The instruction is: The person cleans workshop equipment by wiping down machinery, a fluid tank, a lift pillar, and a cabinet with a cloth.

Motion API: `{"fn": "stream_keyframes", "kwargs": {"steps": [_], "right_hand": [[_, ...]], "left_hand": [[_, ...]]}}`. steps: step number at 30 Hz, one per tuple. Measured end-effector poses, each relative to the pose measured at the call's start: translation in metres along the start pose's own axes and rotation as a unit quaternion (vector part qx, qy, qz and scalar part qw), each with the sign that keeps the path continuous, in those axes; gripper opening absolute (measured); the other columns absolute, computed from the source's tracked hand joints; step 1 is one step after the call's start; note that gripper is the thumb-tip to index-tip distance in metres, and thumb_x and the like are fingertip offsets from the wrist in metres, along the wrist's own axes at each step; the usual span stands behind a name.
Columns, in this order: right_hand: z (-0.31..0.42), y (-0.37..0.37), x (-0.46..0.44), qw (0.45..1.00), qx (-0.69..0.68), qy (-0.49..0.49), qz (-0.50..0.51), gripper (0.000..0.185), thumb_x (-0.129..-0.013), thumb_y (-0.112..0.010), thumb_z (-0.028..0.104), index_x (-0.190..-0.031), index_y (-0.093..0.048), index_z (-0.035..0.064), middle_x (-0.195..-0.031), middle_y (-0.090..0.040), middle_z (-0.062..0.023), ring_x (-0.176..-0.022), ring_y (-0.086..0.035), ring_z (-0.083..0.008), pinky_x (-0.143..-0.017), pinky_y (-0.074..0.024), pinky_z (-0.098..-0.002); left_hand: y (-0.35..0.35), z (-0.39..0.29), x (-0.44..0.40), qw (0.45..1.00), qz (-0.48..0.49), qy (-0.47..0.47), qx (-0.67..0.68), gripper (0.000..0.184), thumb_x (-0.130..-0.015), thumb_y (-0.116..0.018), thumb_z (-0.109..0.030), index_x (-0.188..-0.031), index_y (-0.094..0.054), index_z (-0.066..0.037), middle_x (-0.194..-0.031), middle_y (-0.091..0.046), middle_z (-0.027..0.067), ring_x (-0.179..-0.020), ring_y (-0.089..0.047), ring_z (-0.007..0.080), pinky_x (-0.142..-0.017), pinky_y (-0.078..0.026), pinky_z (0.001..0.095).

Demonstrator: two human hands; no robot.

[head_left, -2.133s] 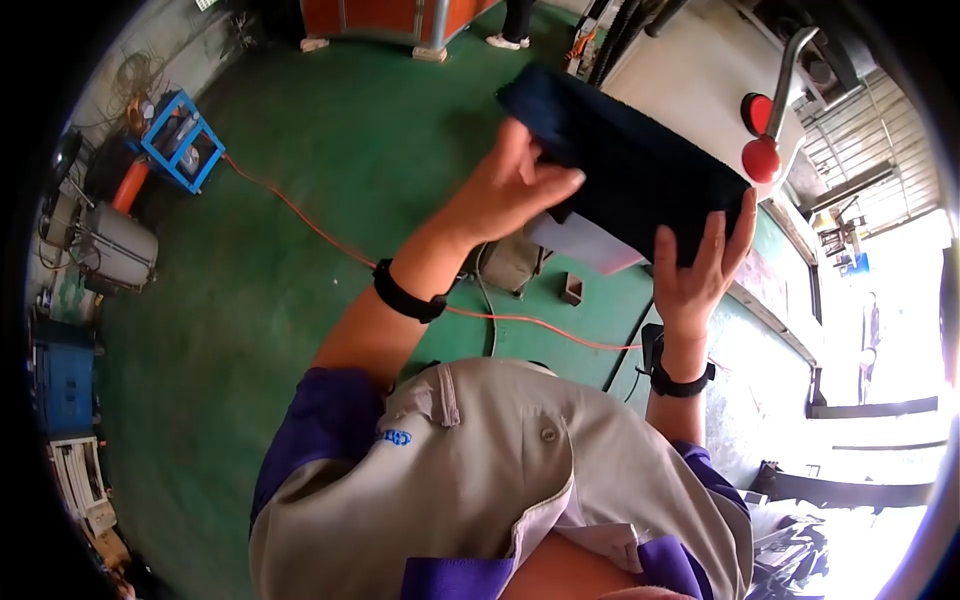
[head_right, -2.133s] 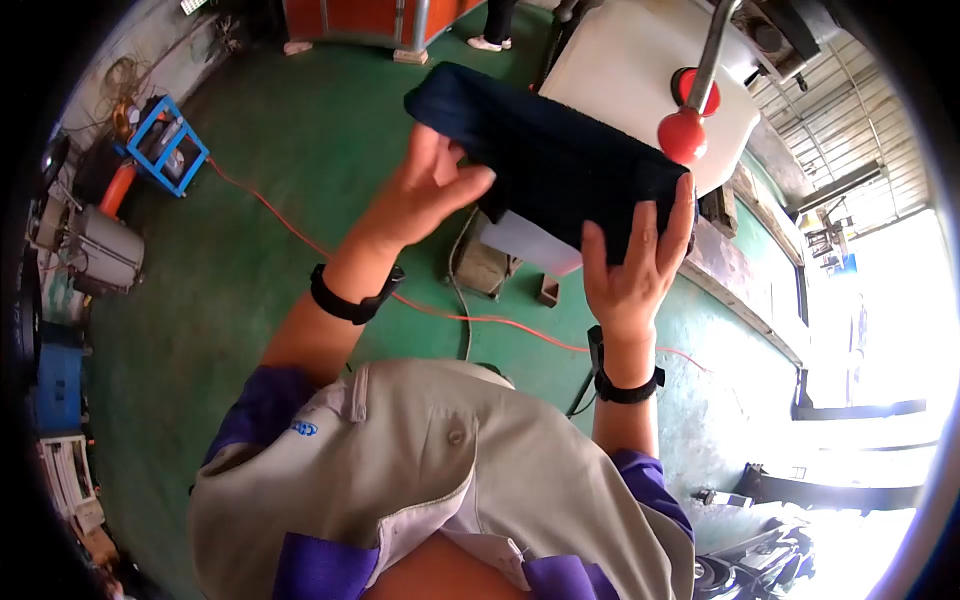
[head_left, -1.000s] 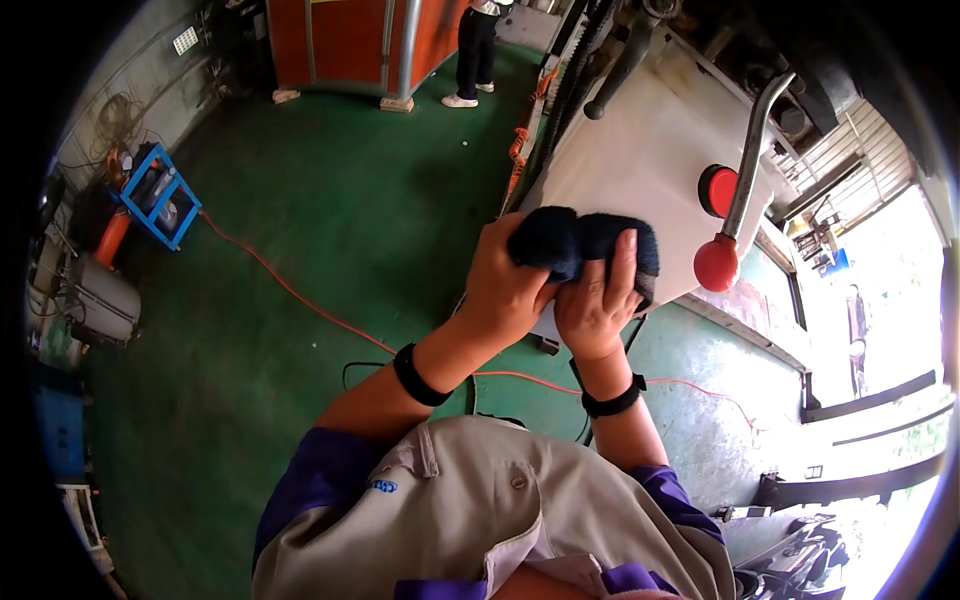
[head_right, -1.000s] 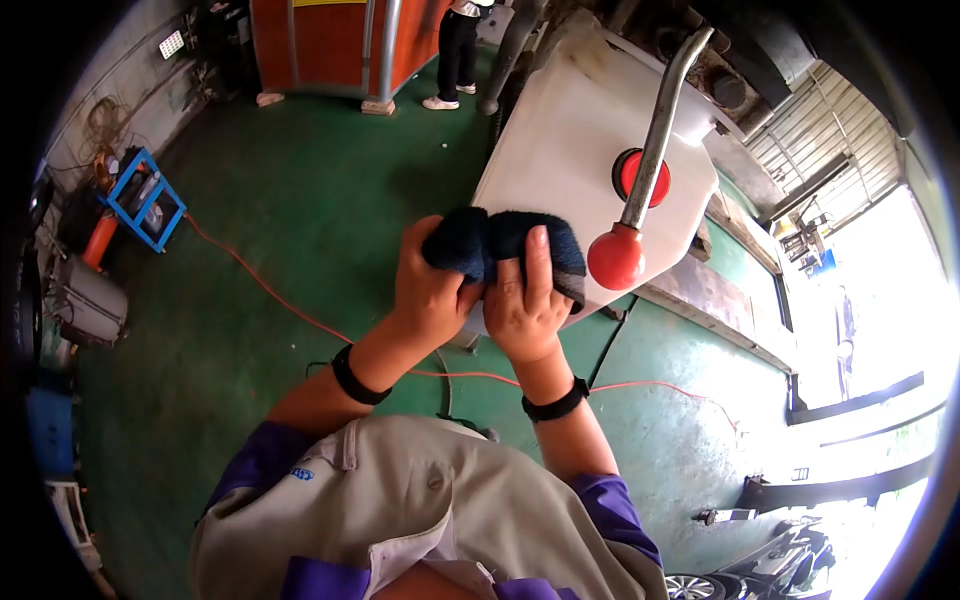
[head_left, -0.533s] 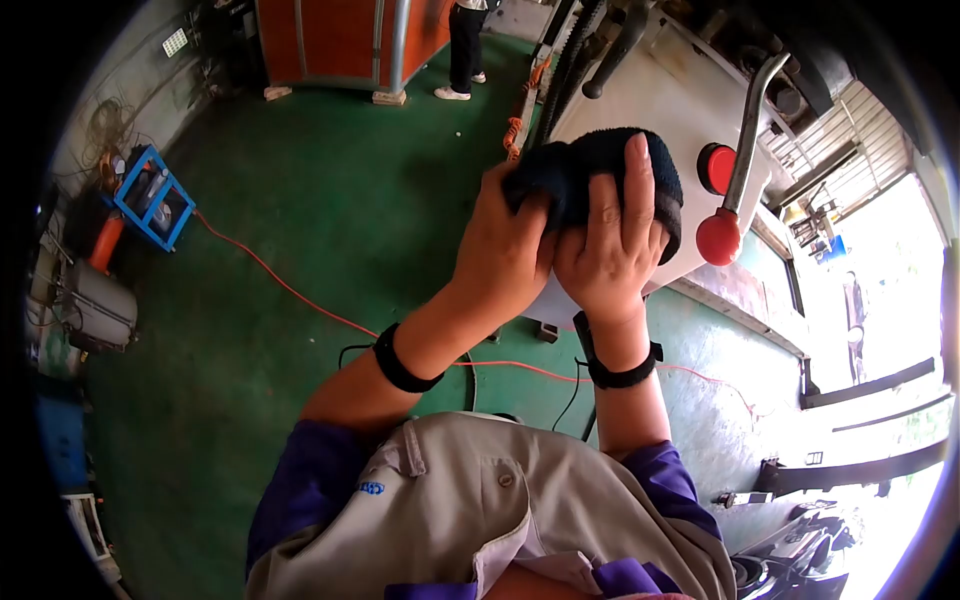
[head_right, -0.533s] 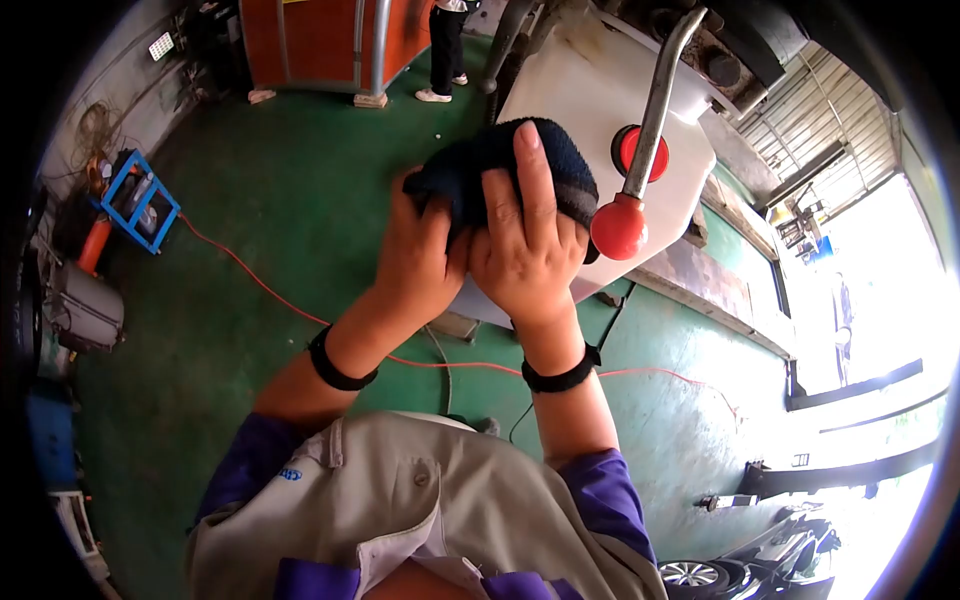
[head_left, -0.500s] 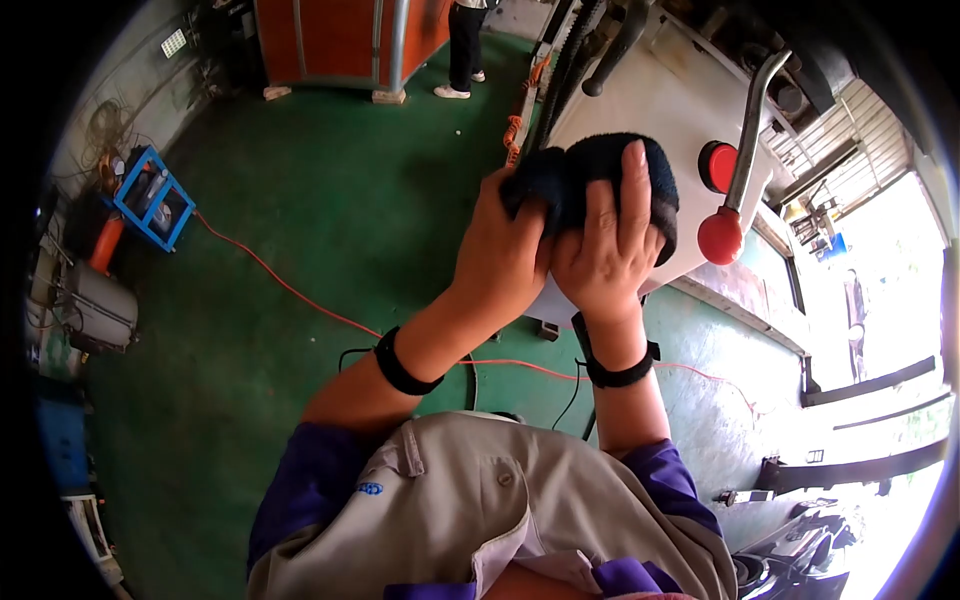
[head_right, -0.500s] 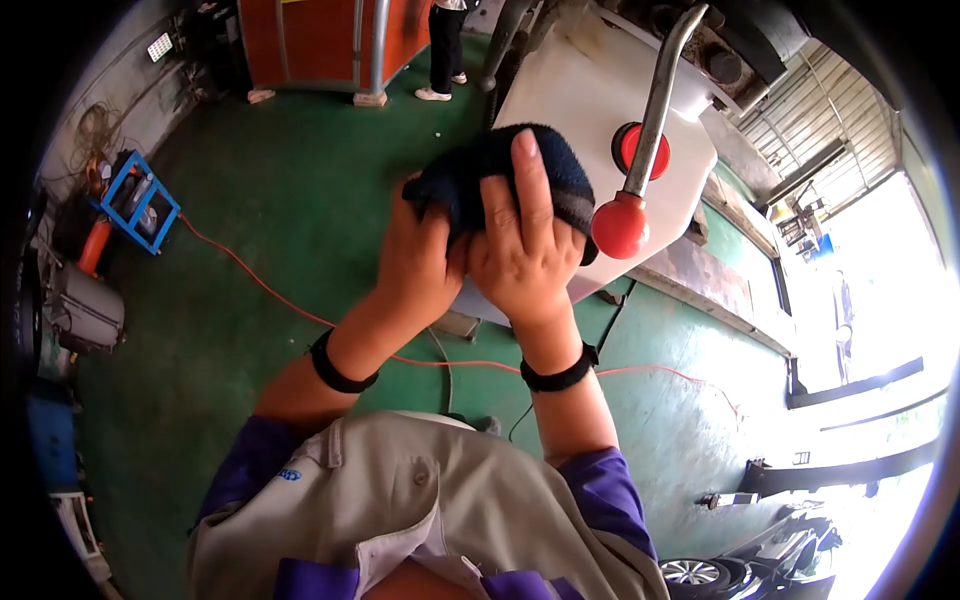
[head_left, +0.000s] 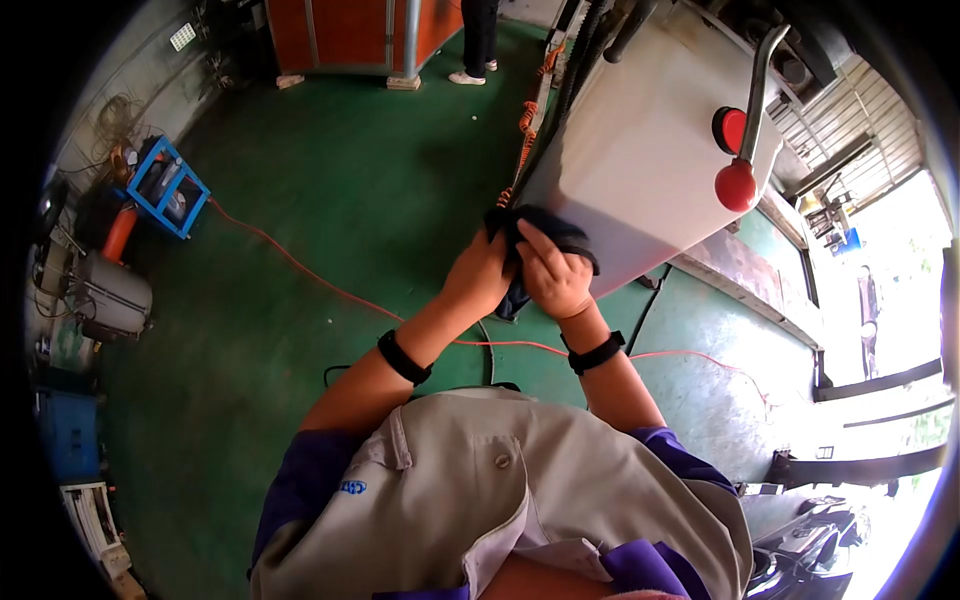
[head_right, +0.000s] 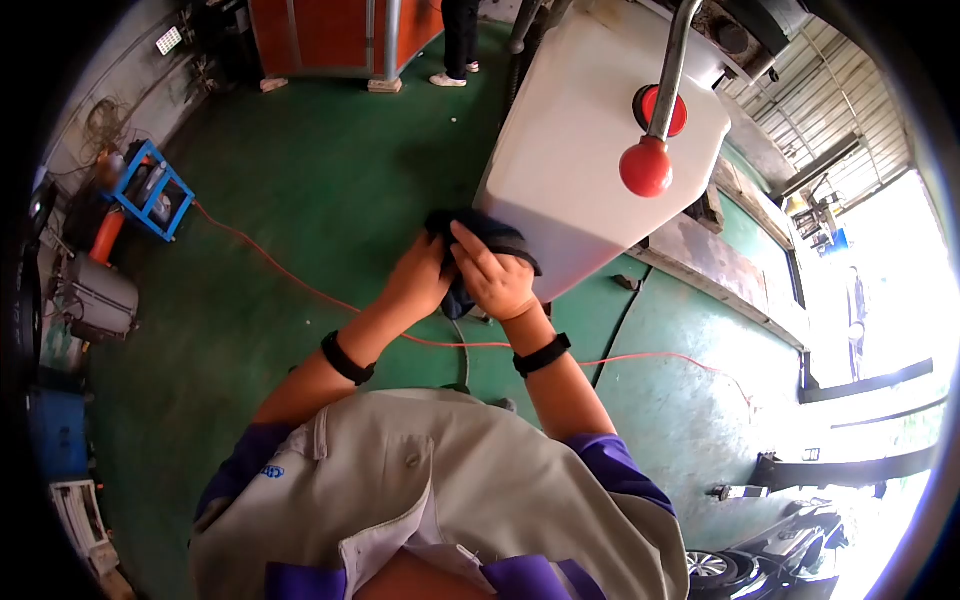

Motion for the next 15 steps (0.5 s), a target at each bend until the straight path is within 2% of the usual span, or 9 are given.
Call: {"fn": "stream_keyframes", "kwargs": {"steps": [3,4,7,9,11,13,14,15], "right_hand": [[0.009,-0.010,0.006,0.992,-0.082,-0.052,0.078,0.013,-0.076,-0.060,0.008,-0.086,-0.068,0.0100,-0.116,-0.065,0.0027,-0.070,-0.058,-0.0128,-0.064,-0.0471,-0.0276],[0.006,-0.003,0.000,0.988,-0.125,-0.060,0.061,0.014,-0.074,-0.061,0.005,-0.086,-0.067,0.0081,-0.115,-0.065,-0.0006,-0.069,-0.058,-0.0152,-0.065,-0.0475,-0.0293],[-0.008,0.032,-0.031,0.992,-0.119,-0.047,-0.014,0.017,-0.071,-0.063,0.002,-0.086,-0.067,0.0060,-0.116,-0.065,-0.0056,-0.072,-0.060,-0.0188,-0.066,-0.0473,-0.0305],[-0.019,0.064,-0.058,0.990,-0.082,0.001,-0.112,0.022,-0.069,-0.062,-0.001,-0.090,-0.066,0.0041,-0.118,-0.064,-0.0109,-0.081,-0.062,-0.0226,-0.068,-0.0454,-0.0303],[-0.035,0.080,-0.091,0.995,-0.001,-0.034,-0.094,0.028,-0.069,-0.060,0.000,-0.097,-0.066,0.0033,-0.123,-0.061,-0.0136,-0.089,-0.063,-0.0249,-0.071,-0.0441,-0.0309],[-0.052,0.091,-0.119,0.989,0.066,-0.068,-0.113,0.035,-0.069,-0.059,0.002,-0.104,-0.065,0.0038,-0.129,-0.057,-0.0154,-0.091,-0.063,-0.0250,-0.074,-0.0427,-0.0308],[-0.059,0.091,-0.126,0.985,0.082,-0.052,-0.145,0.038,-0.068,-0.058,0.005,-0.106,-0.066,0.0061,-0.134,-0.055,-0.0112,-0.082,-0.063,-0.0223,-0.070,-0.0453,-0.0304],[-0.058,0.087,-0.132,0.987,0.094,-0.043,-0.122,0.038,-0.067,-0.058,0.005,-0.105,-0.066,0.0067,-0.133,-0.055,-0.0093,-0.078,-0.062,-0.0212,-0.068,-0.0462,-0.0298]], "left_hand": [[-0.010,0.009,0.012,0.997,0.071,0.030,0.000,0.033,-0.083,-0.059,-0.012,-0.110,-0.053,0.006,-0.104,-0.054,0.0294,-0.091,-0.055,0.0466,-0.075,-0.048,0.0492],[-0.008,0.007,0.014,0.996,0.086,0.037,0.000,0.032,-0.084,-0.059,-0.013,-0.109,-0.054,0.006,-0.103,-0.055,0.0293,-0.090,-0.055,0.0466,-0.074,-0.048,0.0494],[0.030,-0.038,0.002,0.998,-0.023,-0.040,0.052,0.032,-0.084,-0.059,-0.014,-0.108,-0.053,0.006,-0.104,-0.054,0.0294,-0.090,-0.055,0.0472,-0.074,-0.048,0.0495],[0.060,-0.077,-0.014,0.989,-0.093,-0.103,0.047,0.040,-0.083,-0.062,-0.013,-0.115,-0.048,0.006,-0.107,-0.051,0.0312,-0.090,-0.055,0.0484,-0.074,-0.048,0.0494],[0.088,-0.110,-0.026,0.974,-0.158,-0.161,0.033,0.049,-0.081,-0.065,-0.012,-0.121,-0.043,0.008,-0.109,-0.048,0.0329,-0.091,-0.055,0.0488,-0.075,-0.050,0.0483],[0.102,-0.129,-0.037,0.963,-0.177,-0.199,0.029,0.056,-0.079,-0.068,-0.013,-0.122,-0.041,0.009,-0.111,-0.046,0.0340,-0.092,-0.054,0.0500,-0.076,-0.050,0.0481],[0.105,-0.135,-0.041,0.958,-0.186,-0.216,0.027,0.059,-0.078,-0.069,-0.014,-0.123,-0.039,0.009,-0.112,-0.045,0.0346,-0.093,-0.054,0.0505,-0.077,-0.050,0.0480],[0.102,-0.130,-0.047,0.963,-0.175,-0.203,0.040,0.061,-0.077,-0.070,-0.014,-0.124,-0.039,0.010,-0.113,-0.044,0.0350,-0.094,-0.053,0.0506,-0.078,-0.050,0.0482]]}}
Point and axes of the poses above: each hand's wrist, its own x-axis away from the middle knuckle, its own y-axis out of the back of the hand, z = x × y, the point moved 10 cm from there along -x, towards the middle knuckle
